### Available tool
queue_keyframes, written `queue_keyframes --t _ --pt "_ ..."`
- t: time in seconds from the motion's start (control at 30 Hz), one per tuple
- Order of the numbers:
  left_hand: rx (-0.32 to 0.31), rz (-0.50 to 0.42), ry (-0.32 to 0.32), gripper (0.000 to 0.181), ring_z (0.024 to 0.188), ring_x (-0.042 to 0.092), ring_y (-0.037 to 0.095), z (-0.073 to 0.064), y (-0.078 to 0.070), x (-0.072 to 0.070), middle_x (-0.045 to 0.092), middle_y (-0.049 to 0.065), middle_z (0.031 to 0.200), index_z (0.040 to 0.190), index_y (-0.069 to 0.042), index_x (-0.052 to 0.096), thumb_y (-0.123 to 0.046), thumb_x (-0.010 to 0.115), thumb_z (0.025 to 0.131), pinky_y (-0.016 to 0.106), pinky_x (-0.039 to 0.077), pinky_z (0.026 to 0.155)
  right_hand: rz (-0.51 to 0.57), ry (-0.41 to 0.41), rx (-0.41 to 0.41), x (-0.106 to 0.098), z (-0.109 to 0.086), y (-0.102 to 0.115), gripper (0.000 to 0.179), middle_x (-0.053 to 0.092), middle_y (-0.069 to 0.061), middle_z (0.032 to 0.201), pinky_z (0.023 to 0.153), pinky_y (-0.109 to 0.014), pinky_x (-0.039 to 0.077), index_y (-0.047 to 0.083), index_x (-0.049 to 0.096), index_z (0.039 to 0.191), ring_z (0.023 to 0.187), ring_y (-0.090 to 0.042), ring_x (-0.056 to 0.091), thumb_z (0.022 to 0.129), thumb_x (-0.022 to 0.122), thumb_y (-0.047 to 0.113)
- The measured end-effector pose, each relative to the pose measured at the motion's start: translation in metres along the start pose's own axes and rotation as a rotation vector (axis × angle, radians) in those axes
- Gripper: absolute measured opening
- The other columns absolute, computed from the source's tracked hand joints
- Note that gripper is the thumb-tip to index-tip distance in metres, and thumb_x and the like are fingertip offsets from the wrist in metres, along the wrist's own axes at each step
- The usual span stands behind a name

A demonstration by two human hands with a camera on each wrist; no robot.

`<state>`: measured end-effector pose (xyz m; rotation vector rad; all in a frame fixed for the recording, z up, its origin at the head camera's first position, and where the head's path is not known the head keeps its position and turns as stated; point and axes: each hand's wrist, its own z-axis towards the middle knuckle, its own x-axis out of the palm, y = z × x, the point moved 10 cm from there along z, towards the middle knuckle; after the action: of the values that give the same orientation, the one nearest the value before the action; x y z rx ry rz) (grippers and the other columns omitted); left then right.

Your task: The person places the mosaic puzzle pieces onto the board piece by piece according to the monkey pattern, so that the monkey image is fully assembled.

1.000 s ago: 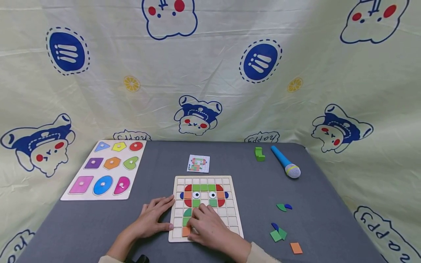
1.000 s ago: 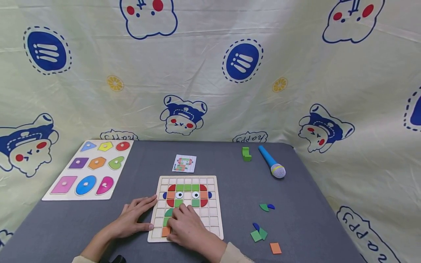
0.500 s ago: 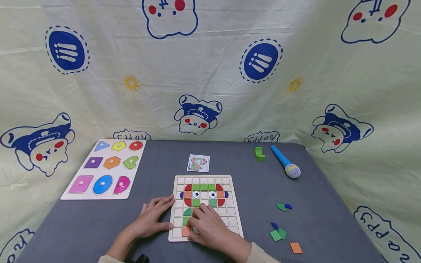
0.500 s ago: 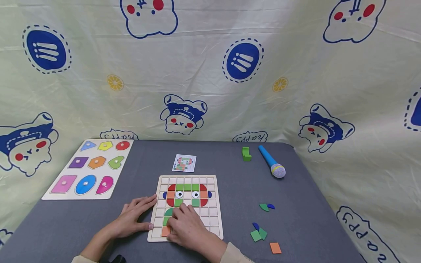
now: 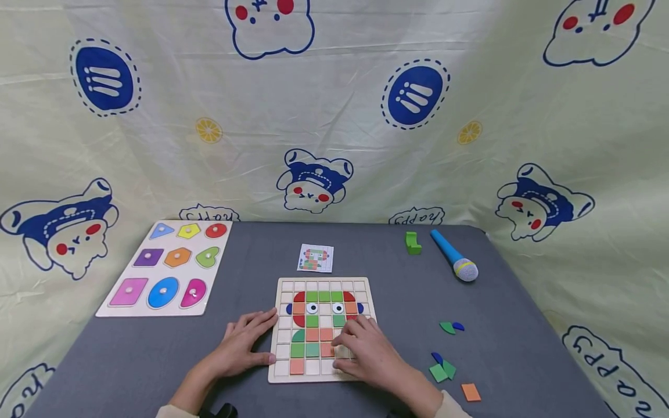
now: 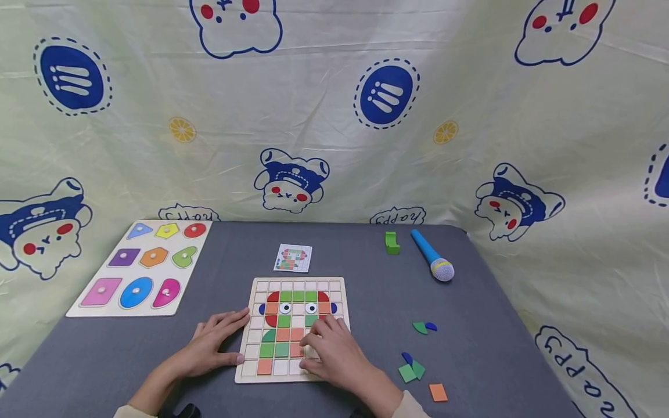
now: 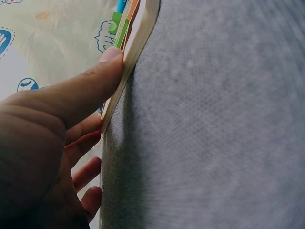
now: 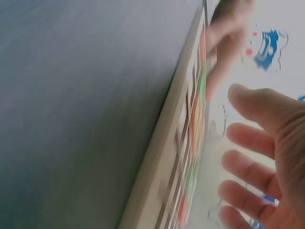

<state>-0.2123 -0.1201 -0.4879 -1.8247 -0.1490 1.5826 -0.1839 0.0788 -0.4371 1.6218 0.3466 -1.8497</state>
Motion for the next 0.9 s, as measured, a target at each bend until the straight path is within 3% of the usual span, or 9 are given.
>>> queue_keyframes --t 0.13,0.33,0.53,0.73,0.9 --pt "0.002 0.001 0.001 0.083 0.133 0.032 0.031 0.0 0.0 -0.001 0.037 0.001 0.152 0.143 -0.014 0.042 -0.051 0.072 0.075 0.041 0.027 0.084 0.006 0.004 0.069 -0.008 -0.023 -0.033 0.028 0.051 0.015 0.089 0.077 -0.028 0.036 0.028 0.071 0.098 0.088 -0.003 0.037 0.075 0.076 0.044" --pt "-0.003 -0.003 0.003 0.083 0.134 0.032 0.031 0.0 0.001 -0.001 0.037 0.001 0.152 0.143 -0.014 0.042 -0.051 0.072 0.075 0.042 0.027 0.084 -0.009 -0.049 0.063 -0.021 -0.061 -0.071 0.029 0.049 0.016 0.086 0.072 -0.023 0.034 0.03 0.07 0.097 0.082 0.002 0.033 0.071 0.08 0.038" --pt "-0.002 -0.009 0.007 0.083 0.134 0.032 0.032 0.0 0.001 0.0 0.036 0.001 0.152 0.143 -0.014 0.042 -0.051 0.072 0.075 0.042 0.027 0.084 -0.034 0.007 0.129 -0.026 -0.094 -0.108 0.031 0.045 0.022 0.09 0.07 -0.025 0.035 0.037 0.067 0.1 0.086 0.002 0.033 0.071 0.078 0.042" --pt "-0.003 -0.006 0.001 0.083 0.134 0.032 0.032 0.0 0.001 0.0 0.037 0.001 0.152 0.143 -0.014 0.042 -0.051 0.073 0.075 0.042 0.027 0.084 -0.075 -0.004 0.117 -0.037 -0.117 -0.129 0.034 0.046 0.023 0.098 0.073 -0.029 0.039 0.039 0.066 0.101 0.092 0.0 0.034 0.07 0.08 0.041" --pt "-0.001 0.0 0.001 0.083 0.134 0.032 0.032 0.0 0.001 0.0 0.037 0.001 0.152 0.143 -0.015 0.042 -0.051 0.072 0.075 0.042 0.027 0.084 -0.081 0.041 0.117 -0.038 -0.126 -0.138 0.034 0.047 0.021 0.102 0.075 -0.031 0.041 0.041 0.065 0.104 0.097 -0.003 0.036 0.072 0.077 0.044"
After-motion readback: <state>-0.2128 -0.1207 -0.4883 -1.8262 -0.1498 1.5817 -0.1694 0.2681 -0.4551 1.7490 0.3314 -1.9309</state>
